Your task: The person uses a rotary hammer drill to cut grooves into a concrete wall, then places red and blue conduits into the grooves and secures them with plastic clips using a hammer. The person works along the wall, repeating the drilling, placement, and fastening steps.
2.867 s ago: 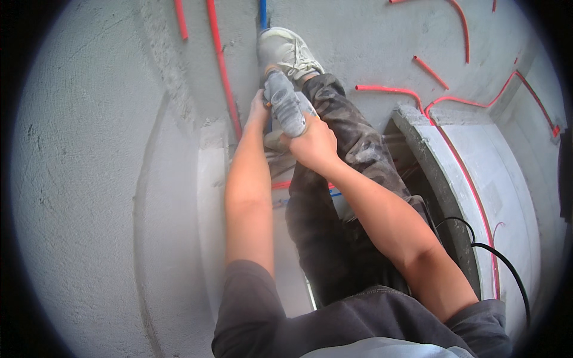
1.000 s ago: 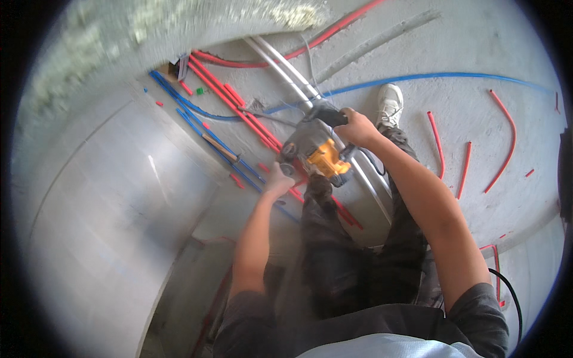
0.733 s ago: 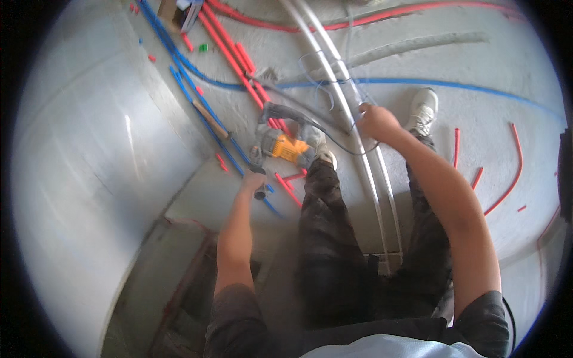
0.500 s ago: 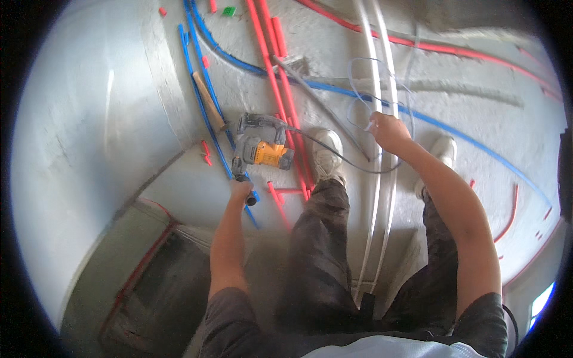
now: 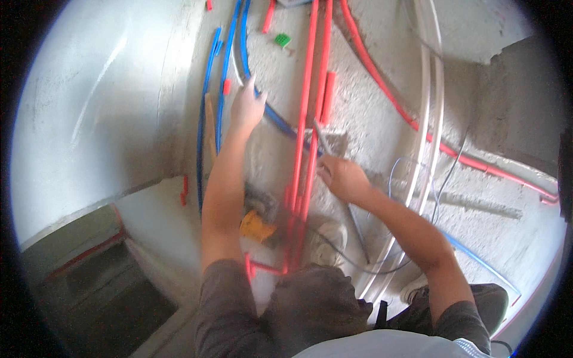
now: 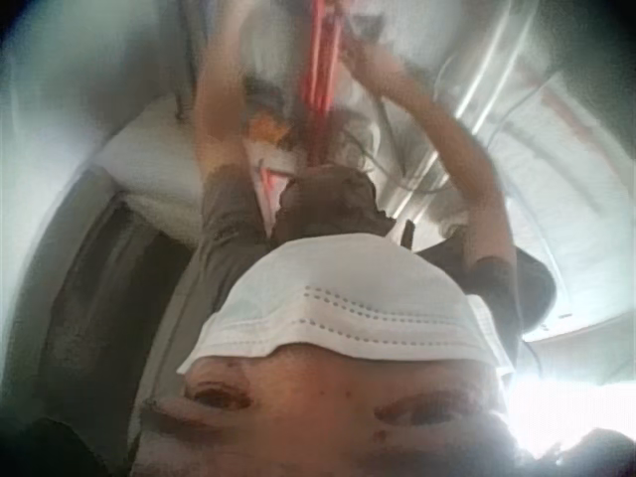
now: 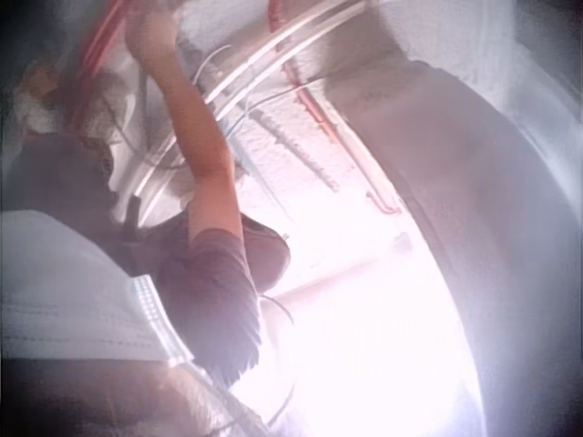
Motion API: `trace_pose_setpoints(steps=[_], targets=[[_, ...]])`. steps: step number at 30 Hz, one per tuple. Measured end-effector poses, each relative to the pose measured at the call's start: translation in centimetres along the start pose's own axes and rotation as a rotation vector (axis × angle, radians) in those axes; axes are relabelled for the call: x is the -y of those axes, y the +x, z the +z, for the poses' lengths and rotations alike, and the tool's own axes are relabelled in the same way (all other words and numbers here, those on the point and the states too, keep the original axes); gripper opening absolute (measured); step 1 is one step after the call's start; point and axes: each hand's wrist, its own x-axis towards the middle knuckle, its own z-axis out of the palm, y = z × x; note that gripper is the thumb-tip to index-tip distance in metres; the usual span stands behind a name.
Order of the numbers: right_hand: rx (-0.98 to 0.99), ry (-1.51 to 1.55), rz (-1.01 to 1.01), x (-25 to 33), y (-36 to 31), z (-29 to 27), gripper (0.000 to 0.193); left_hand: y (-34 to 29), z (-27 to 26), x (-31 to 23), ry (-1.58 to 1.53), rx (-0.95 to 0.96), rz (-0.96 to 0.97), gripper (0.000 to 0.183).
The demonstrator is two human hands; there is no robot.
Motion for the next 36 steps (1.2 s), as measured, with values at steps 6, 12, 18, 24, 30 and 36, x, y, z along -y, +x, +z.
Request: trace_pose_setpoints(steps=[6, 12, 18, 24, 30, 36], targets=[[-0.151, 0.025, 0.032, -1.5, -4.5, -5.2, 0.023, 16.6, 7.7, -4.7, 0.100, 0.179, -0.102, 0.077], [-0.258, 0.178, 0.164, -2.2, -7.9, -7.7, 0.021, 12.2, 8.0, -9.2, -0.072, -0.380, 0.076, 0.042], [-0.553, 0.390, 0.233, -5.5, -4.8, -8.9, 0.035, -6.9, 5.7, -20.6, -1.266, 0.136, 0.076, 0.051], [-0.379, 0.534, 0.214, -5.1, -5.1, -8.5, 0.041, -16.0, 6.3, -24.9, -1.524, 0.339, -0.334, 0.031], [-0.364, 0.704, 0.217, -5.3, -7.0, -6.7, 0.037, -16.7, 7.5, -23.1, -1.677, 0.422, -0.424, 0.028], [-0.351, 1.056, 0.261, -6.5, -4.6, -6.5, 0.023, -14.6, 9.1, -20.9, -1.899, 0.485, -0.376, 0.022]])
